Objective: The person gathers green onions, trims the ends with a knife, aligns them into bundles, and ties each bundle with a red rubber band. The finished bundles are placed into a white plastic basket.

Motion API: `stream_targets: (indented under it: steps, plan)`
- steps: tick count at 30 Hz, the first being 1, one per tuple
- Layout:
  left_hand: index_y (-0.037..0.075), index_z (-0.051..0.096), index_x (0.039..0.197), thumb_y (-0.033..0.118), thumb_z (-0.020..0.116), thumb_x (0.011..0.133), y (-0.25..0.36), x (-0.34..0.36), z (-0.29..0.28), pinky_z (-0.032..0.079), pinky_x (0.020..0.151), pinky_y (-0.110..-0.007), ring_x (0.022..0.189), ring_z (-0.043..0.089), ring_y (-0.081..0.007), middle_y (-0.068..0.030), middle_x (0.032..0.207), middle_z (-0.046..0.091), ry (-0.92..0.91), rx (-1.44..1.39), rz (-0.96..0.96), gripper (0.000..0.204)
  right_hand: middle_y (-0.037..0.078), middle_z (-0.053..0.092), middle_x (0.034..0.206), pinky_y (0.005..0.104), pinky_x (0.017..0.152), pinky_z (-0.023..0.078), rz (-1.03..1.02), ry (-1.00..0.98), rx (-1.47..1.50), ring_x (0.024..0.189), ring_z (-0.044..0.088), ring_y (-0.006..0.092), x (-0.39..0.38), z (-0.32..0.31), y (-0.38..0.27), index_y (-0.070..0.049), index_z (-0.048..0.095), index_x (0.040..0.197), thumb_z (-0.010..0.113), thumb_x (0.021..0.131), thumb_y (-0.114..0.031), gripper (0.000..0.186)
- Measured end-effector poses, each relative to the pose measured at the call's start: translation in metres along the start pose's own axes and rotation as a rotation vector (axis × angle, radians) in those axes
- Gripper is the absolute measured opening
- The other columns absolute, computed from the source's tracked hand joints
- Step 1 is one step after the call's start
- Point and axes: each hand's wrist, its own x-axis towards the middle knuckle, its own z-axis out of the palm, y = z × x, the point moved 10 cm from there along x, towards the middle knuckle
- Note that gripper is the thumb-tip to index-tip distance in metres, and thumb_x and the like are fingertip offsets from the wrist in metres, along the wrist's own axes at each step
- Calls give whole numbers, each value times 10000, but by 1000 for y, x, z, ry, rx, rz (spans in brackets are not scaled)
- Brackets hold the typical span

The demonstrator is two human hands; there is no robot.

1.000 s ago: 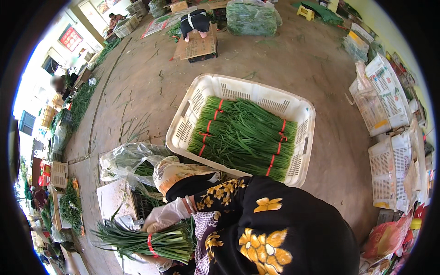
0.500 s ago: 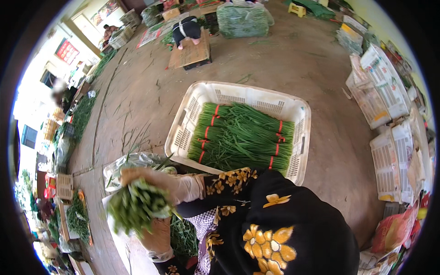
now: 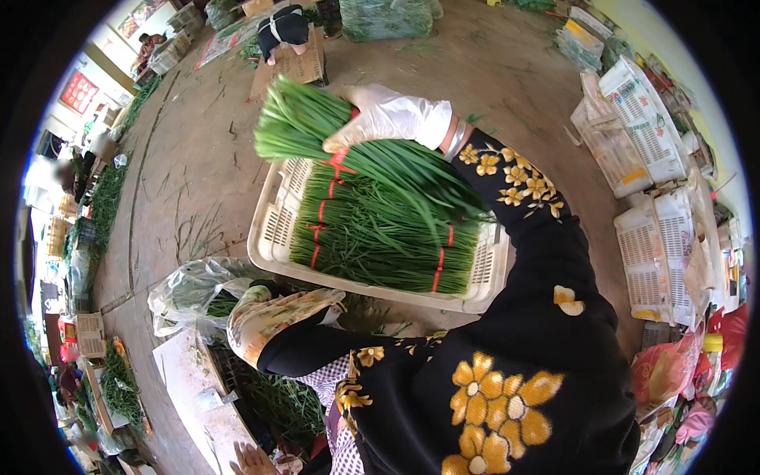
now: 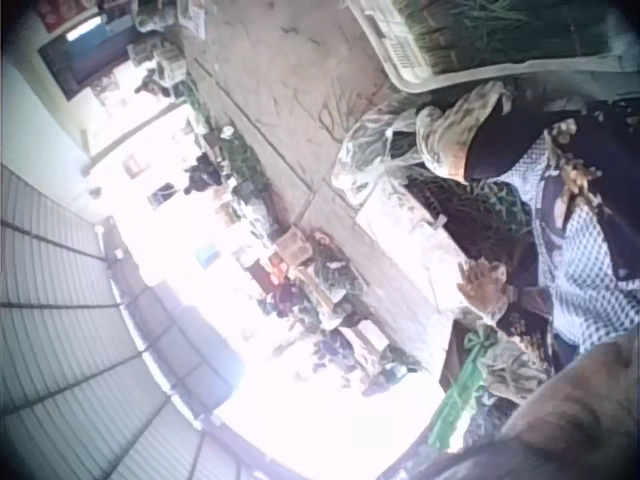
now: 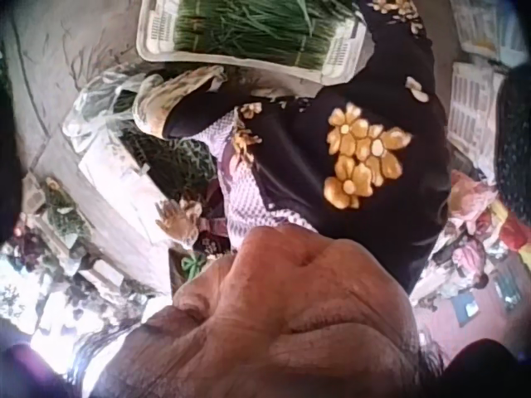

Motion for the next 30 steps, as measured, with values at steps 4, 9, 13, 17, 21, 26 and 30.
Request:
stream_targets:
  steps: [4,9,13,17,21,26,30]
  plan:
    - [125,356,1460,441,388,974,33,-54,-53,254,1141,-491,1382,344,-248,-78,1458,441,344,213,202,581,137,692,1009,335,855,486,101,-136,-74,914,646,198,1,13,75,10,574,1203,807,728,-398,668]
    - [121,372,1450,435,388,975,36,-81,-94,258,1140,-488,1375,356,-244,-79,1447,453,508,186,258,569,145,663,1123,298,854,529,212,-243,201,962,654,173,-7,34,113,61,475,1306,781,792,-213,658]
    - [118,385,1441,430,388,976,42,-77,-105,262,1138,-486,1369,364,-241,-81,1439,463,542,177,274,560,243,628,1146,363,899,489,304,-293,-56,1071,607,301,2,91,171,92,511,1245,790,721,-467,815]
    - [116,398,1433,425,388,976,47,-69,-105,265,1137,-484,1363,373,-237,-82,1430,473,557,165,300,552,297,552,1244,385,992,440,318,-432,-135,1177,545,364,29,209,187,120,406,1321,795,677,-526,992]
    - [113,411,1424,420,388,977,50,-79,-110,268,1136,-481,1357,382,-234,-83,1421,482,577,153,340,543,298,529,1279,384,975,443,343,-364,-64,1169,542,380,54,342,236,85,392,1353,809,632,-533,1037]
    - [108,431,1410,413,389,978,49,-113,-133,273,1133,-481,1346,398,-233,-84,1404,500,584,119,387,531,236,627,1152,371,882,494,574,-342,-144,1061,622,337,55,394,271,38,451,1330,769,648,-501,925]
    - [98,456,1388,404,391,980,38,-145,-175,282,1125,-490,1324,426,-240,-87,1371,530,533,36,425,515,216,580,1233,381,905,475,508,-376,-419,1103,592,315,54,402,249,-4,263,1470,708,731,-586,1041]
